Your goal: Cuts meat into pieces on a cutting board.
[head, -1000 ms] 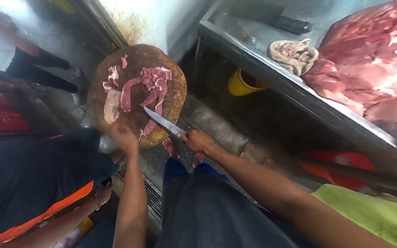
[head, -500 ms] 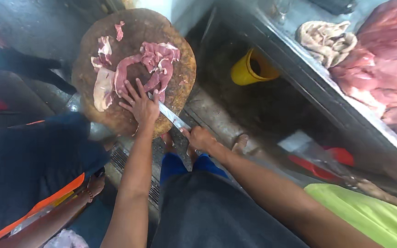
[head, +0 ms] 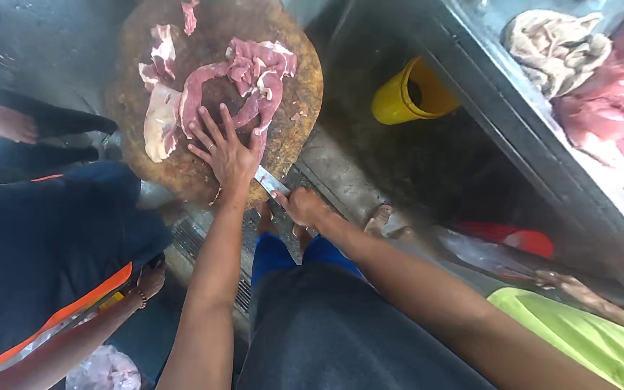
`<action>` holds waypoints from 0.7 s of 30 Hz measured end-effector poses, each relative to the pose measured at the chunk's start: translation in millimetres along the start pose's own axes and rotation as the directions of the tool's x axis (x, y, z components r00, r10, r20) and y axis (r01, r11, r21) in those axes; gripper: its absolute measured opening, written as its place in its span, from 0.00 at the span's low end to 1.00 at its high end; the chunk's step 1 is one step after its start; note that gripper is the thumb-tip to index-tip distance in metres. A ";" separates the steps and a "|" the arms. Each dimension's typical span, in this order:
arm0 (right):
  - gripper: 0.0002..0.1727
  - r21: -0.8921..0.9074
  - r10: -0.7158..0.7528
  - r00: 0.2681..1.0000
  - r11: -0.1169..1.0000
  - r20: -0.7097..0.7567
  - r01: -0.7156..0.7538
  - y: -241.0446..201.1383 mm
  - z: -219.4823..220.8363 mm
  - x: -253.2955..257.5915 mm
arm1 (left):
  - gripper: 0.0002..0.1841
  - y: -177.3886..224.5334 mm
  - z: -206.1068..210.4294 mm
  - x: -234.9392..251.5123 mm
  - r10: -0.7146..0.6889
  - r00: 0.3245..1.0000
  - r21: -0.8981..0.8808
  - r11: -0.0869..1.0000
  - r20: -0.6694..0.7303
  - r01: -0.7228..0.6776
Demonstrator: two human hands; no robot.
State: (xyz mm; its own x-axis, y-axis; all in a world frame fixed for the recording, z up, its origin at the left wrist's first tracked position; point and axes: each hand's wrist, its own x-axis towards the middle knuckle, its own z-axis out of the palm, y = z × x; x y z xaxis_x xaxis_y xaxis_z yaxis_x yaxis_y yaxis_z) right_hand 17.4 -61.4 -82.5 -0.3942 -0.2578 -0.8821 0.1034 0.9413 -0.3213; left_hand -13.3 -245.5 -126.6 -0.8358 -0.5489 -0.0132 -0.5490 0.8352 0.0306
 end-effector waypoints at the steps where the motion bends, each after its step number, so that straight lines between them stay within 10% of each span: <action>1: 0.46 -0.001 -0.008 1.000 1.000 -0.021 0.008 -7.3 0.3 4.6 | 0.49 0.1 0.8 0.9 -0.002 1.000 -0.010 1.000 -0.004 0.002; 8: 0.48 -0.024 -0.027 0.997 0.999 -0.078 0.025 -7.7 6.5 10.6 | 0.42 -28.7 -28.0 -0.5 -0.239 0.968 -0.379 0.905 -0.076 0.194; 21: 0.46 -0.052 -0.009 0.996 0.999 0.086 0.014 10.2 15.9 -13.3 | 0.49 -25.7 -3.6 -14.8 -0.068 0.995 -0.009 0.998 0.078 0.069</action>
State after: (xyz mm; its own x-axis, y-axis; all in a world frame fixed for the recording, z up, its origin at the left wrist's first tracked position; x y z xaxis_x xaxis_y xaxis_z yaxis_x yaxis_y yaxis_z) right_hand 38.2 -51.8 -79.6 -0.3151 -0.2844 -0.9054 0.0503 0.9477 -0.3152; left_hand 13.2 -259.0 -123.6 -0.7945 -0.6001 -0.0931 -0.6051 0.7952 0.0383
